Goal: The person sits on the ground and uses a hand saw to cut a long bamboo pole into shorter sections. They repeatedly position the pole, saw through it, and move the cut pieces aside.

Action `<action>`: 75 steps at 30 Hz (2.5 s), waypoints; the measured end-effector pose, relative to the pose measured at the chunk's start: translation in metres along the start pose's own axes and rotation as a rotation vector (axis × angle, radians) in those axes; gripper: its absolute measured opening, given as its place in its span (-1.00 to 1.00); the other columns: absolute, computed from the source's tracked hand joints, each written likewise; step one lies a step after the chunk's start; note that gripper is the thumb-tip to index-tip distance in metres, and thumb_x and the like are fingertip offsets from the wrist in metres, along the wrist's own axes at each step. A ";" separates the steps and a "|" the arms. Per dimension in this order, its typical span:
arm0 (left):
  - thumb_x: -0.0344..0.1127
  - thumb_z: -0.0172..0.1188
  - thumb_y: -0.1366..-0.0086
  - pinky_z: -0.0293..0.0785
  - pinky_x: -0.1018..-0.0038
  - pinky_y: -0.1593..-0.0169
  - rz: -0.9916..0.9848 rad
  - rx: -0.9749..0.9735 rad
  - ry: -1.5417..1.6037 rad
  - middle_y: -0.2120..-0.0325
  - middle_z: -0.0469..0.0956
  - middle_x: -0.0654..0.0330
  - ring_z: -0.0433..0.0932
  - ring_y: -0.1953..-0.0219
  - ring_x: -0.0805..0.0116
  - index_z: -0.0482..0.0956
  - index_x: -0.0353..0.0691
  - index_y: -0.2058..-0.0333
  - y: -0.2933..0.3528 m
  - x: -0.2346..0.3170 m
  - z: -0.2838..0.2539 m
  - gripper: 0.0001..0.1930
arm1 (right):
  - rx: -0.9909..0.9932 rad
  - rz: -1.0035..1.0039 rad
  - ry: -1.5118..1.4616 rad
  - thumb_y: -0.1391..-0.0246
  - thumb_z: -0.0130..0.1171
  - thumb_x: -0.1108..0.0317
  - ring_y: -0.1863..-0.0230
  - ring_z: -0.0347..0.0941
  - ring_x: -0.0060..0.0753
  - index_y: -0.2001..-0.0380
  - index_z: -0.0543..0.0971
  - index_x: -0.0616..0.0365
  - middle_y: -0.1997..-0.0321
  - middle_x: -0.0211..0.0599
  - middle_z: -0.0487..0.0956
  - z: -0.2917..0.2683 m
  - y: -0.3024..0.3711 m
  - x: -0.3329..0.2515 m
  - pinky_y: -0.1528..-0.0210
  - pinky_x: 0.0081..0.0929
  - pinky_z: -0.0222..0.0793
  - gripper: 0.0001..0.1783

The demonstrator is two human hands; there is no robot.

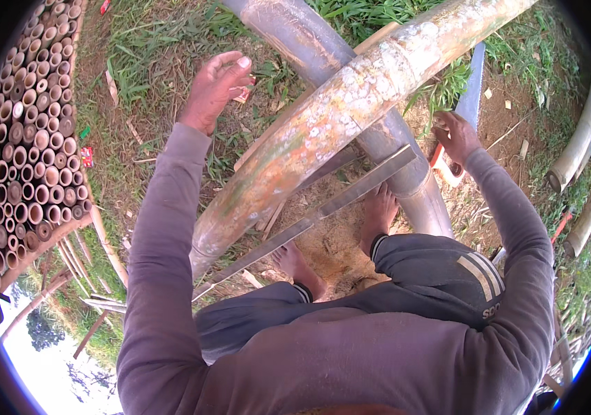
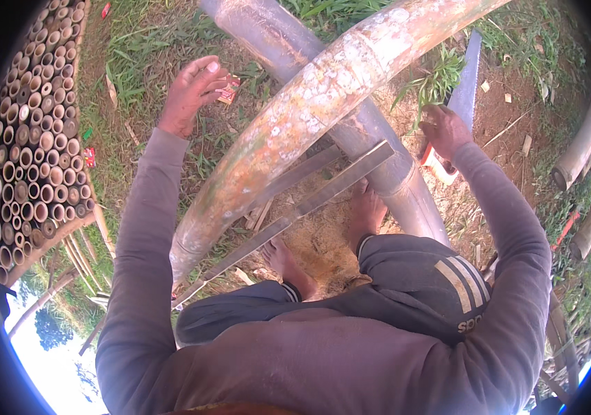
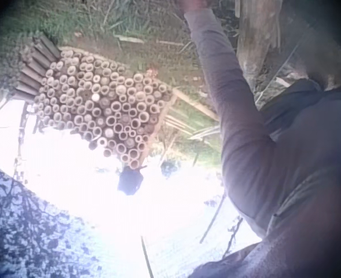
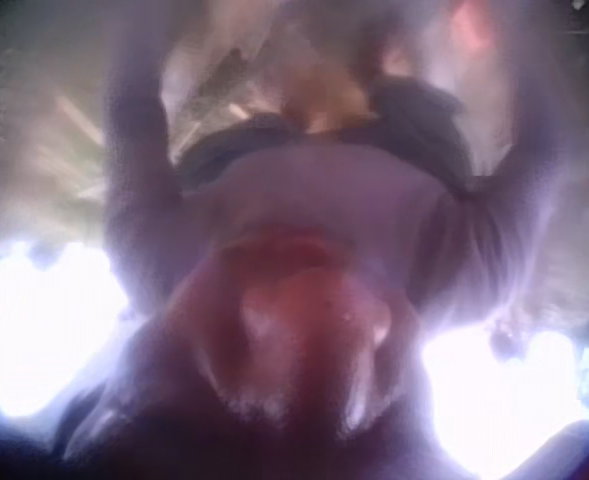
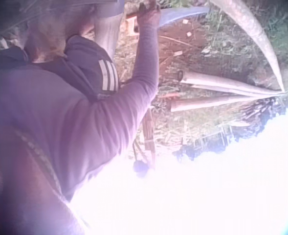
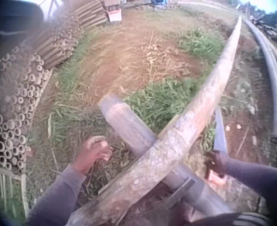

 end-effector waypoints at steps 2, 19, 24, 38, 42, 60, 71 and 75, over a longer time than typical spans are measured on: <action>0.24 0.42 -0.36 0.56 0.21 -0.26 0.031 -0.083 -0.115 -0.11 0.66 -0.03 0.63 -0.17 0.18 0.43 -0.29 -0.36 0.036 -0.009 -0.007 -0.15 | -0.039 0.080 0.183 -0.32 0.30 0.07 -0.15 0.64 0.17 -0.20 0.57 0.11 -0.13 0.01 0.66 -0.015 0.023 0.018 -0.25 0.01 0.55 -0.50; 0.06 0.61 -0.08 0.32 -0.05 -0.46 0.423 0.356 -1.096 -0.34 0.42 -0.03 0.44 -0.36 -0.14 0.22 -0.06 -0.51 0.300 -0.074 -0.016 0.09 | -0.128 0.176 0.181 -0.25 0.30 0.14 -0.27 0.61 0.19 -0.24 0.58 0.30 -0.23 0.17 0.66 0.047 0.020 0.018 -0.35 -0.09 0.51 -0.41; -0.02 0.68 0.02 0.32 -0.05 -0.41 0.333 0.534 -1.191 -0.30 0.44 0.03 0.48 -0.30 -0.11 0.20 0.00 -0.51 0.292 -0.081 0.005 0.16 | 0.377 0.227 -1.250 -0.26 0.39 -0.13 -0.41 0.47 0.29 -0.44 0.35 0.45 -0.35 0.33 0.52 -0.024 0.012 -0.049 -0.48 0.05 0.38 -0.02; -0.08 0.67 0.25 0.49 0.14 -0.33 0.051 0.023 -0.857 -0.13 0.64 -0.13 0.65 -0.14 -0.15 0.28 -0.13 -0.47 0.237 -0.096 -0.032 0.23 | 0.297 0.200 -1.808 -0.23 0.37 -0.17 -0.43 0.42 0.08 -0.43 0.39 -0.13 -0.42 -0.18 0.52 -0.083 -0.107 -0.113 -0.50 0.42 0.17 -0.19; -0.16 0.65 0.26 0.45 0.21 -0.36 -0.080 -0.191 -0.567 -0.17 0.62 -0.12 0.63 -0.19 -0.06 0.26 -0.21 -0.49 0.223 -0.110 -0.026 0.25 | 0.385 0.419 -1.572 -0.18 0.47 -0.19 -0.29 0.52 -0.03 -0.43 0.38 -0.06 -0.33 -0.24 0.55 -0.083 -0.084 -0.116 -0.30 0.31 0.42 -0.11; 0.06 0.66 0.07 0.34 -0.02 -0.42 0.148 0.397 -1.060 -0.26 0.51 0.01 0.47 -0.32 -0.14 0.31 -0.03 -0.45 0.254 -0.079 0.006 0.11 | 0.286 0.315 -1.034 -0.40 0.16 -0.10 -0.06 0.63 -0.12 -0.18 0.61 0.44 0.02 0.03 0.72 0.053 0.026 -0.019 -0.09 -0.19 0.51 -0.30; 0.30 0.41 -0.24 0.20 -0.07 -0.48 0.676 0.304 -1.079 -0.31 0.48 0.02 0.39 -0.38 -0.14 0.43 -0.05 -0.39 0.247 -0.017 0.038 -0.12 | 0.020 0.252 -0.978 -0.43 -0.05 -0.43 -0.38 0.49 -0.04 -0.38 0.47 0.44 -0.41 0.15 0.53 0.076 -0.013 -0.028 -0.50 -0.23 0.26 0.02; 0.41 0.20 -0.42 0.25 -0.01 -0.49 0.106 0.002 -0.602 -0.36 0.47 -0.03 0.43 -0.41 -0.03 0.38 -0.12 -0.43 0.170 -0.069 0.009 -0.14 | -0.365 0.405 -1.163 -0.34 0.00 -0.54 -0.37 0.50 -0.02 -0.48 0.35 0.36 -0.45 0.09 0.51 0.119 -0.042 -0.021 -0.46 -0.15 0.36 0.13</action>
Point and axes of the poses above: each hand's wrist, its own y-axis away from the middle knuckle, its own z-axis out of the palm, x = y × z, the point moved 9 cm from there along -y, towards the middle knuckle
